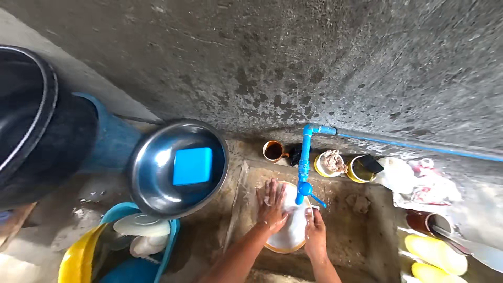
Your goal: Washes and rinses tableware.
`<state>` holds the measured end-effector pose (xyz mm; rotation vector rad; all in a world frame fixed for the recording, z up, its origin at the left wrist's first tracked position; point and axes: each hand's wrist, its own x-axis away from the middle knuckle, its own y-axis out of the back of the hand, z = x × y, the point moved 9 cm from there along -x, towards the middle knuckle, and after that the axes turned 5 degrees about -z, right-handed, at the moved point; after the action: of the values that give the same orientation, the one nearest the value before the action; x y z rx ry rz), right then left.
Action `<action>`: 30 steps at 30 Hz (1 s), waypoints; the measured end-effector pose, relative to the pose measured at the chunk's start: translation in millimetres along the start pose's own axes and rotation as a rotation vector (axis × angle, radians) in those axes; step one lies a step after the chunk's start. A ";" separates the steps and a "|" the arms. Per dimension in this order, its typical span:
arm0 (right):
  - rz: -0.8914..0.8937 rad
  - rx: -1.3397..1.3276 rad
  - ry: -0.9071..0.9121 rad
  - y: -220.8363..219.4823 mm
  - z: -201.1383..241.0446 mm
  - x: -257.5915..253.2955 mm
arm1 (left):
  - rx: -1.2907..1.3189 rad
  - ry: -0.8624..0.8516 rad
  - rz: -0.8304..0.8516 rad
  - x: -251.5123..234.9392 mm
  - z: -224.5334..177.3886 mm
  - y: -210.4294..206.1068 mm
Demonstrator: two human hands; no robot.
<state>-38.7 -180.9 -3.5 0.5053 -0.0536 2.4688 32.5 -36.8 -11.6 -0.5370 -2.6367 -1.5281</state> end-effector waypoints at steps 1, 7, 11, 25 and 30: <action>0.028 0.115 0.094 -6.9 9.3 7.0 | 0.076 0.135 -0.094 -14.7 -4.6 4.0; 0.081 0.512 0.676 -21.4 16.2 35.6 | 1.113 0.868 -0.103 -8.1 -6.0 -5.4; 0.308 0.559 0.589 -10.8 -29.5 31.6 | 1.286 0.865 -0.194 30.3 22.4 3.9; 0.346 0.722 0.863 -50.5 -10.4 68.6 | 1.241 0.800 -0.252 61.4 35.4 52.7; 0.158 0.495 0.209 -39.6 12.1 -11.4 | 1.206 0.609 -0.205 74.8 17.1 67.5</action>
<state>-3.2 -157.0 0.3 0.4536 0.6365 2.6754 -14.0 28.7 51.7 0.2588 -2.5001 0.1080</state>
